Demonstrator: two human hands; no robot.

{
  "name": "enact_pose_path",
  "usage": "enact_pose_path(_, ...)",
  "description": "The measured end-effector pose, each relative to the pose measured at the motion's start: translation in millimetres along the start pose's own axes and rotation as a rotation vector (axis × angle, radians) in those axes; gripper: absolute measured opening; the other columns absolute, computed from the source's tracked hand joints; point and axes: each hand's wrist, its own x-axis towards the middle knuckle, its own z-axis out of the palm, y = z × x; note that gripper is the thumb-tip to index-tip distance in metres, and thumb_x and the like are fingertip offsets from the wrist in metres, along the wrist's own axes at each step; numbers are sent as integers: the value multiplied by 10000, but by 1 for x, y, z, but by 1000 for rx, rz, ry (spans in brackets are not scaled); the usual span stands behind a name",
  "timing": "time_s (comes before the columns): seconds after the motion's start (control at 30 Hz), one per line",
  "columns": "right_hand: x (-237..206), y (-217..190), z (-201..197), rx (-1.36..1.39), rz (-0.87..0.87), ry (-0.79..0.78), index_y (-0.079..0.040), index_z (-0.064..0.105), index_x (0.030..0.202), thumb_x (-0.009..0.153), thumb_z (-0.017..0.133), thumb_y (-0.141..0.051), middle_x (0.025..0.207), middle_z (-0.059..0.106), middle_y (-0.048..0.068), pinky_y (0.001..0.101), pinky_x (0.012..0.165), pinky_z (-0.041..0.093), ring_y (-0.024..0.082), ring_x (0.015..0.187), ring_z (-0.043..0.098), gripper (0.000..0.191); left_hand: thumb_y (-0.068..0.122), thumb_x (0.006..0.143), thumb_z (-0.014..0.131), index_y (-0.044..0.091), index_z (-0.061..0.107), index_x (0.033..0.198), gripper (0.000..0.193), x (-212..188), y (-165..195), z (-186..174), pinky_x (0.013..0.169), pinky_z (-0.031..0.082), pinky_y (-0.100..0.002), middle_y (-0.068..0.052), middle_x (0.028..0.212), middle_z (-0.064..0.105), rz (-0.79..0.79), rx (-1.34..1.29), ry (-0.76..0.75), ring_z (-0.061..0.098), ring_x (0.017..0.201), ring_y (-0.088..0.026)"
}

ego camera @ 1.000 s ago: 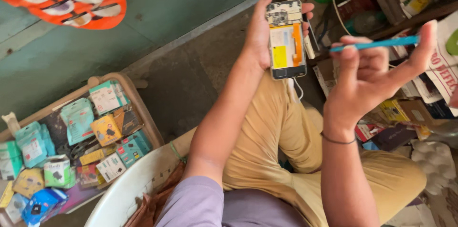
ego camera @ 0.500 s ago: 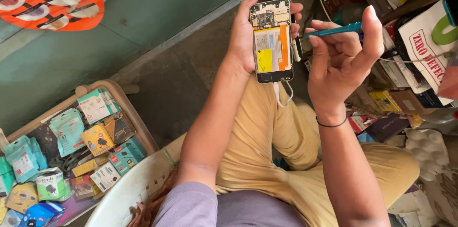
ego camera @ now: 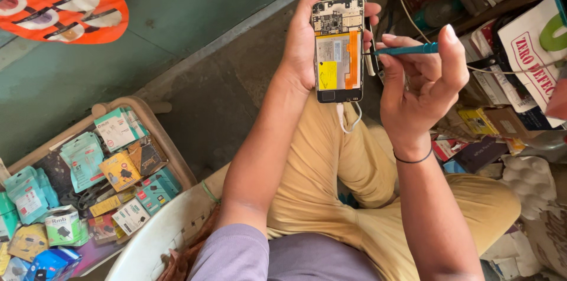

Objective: The person holds an opened smartphone and uses a metal pry tool to lever the battery out of the phone body, working the tool along the battery edge while steadying the phone in the other hand. The phone stays on their lap as they pry the battery loose.

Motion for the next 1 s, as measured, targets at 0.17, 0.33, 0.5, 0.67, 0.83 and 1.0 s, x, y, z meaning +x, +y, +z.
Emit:
enact_pose_path(0.17,1,-2,-1,-22,-22,-12,-183,181,1621,1112,622,222,1236,575,217,352,965,638,281,1116,699,786,606,1001,387,-97,654,1280,802,-2,0,3,906,579,-406,-149,1081,699,4,23,-7,676,907,-261)
enact_pose_path(0.33,0,-4,0,-22,-18,-20,-182,183,1595,1130,632,209,1268,603,204,338,969,640,273,1134,704,756,610,998,383,-94,656,1276,804,-2,1,4,906,578,-399,-145,1081,700,4,15,-8,675,911,-251)
enact_pose_path(0.5,-1,-4,-1,-56,-29,-24,-140,212,1595,1104,635,206,1272,577,232,336,928,640,287,1127,708,734,605,1004,388,-97,656,1276,800,-2,0,3,908,578,-399,-149,1085,702,26,32,-1,674,917,-249)
enact_pose_path(0.67,3,-2,-2,-39,-66,-57,-119,278,1563,1119,640,196,1274,623,221,342,941,645,293,1139,729,654,598,1005,390,-102,655,1273,794,-1,-1,-1,905,579,-396,-159,1082,703,21,13,-5,676,919,-257)
enact_pose_path(0.83,19,-4,-12,-148,-194,-177,-116,373,1485,1063,690,204,1234,686,181,344,891,611,300,1071,740,616,599,1005,385,-100,652,1264,792,3,-2,-5,893,581,-410,-162,1079,703,10,-12,-5,679,922,-268)
enact_pose_path(1.0,32,-7,-14,-212,-228,-177,-108,404,1434,952,853,106,1156,669,179,371,841,572,317,989,670,692,602,997,373,-103,645,1264,801,5,-3,-10,895,583,-415,-175,1074,705,-2,-38,14,678,916,-280)
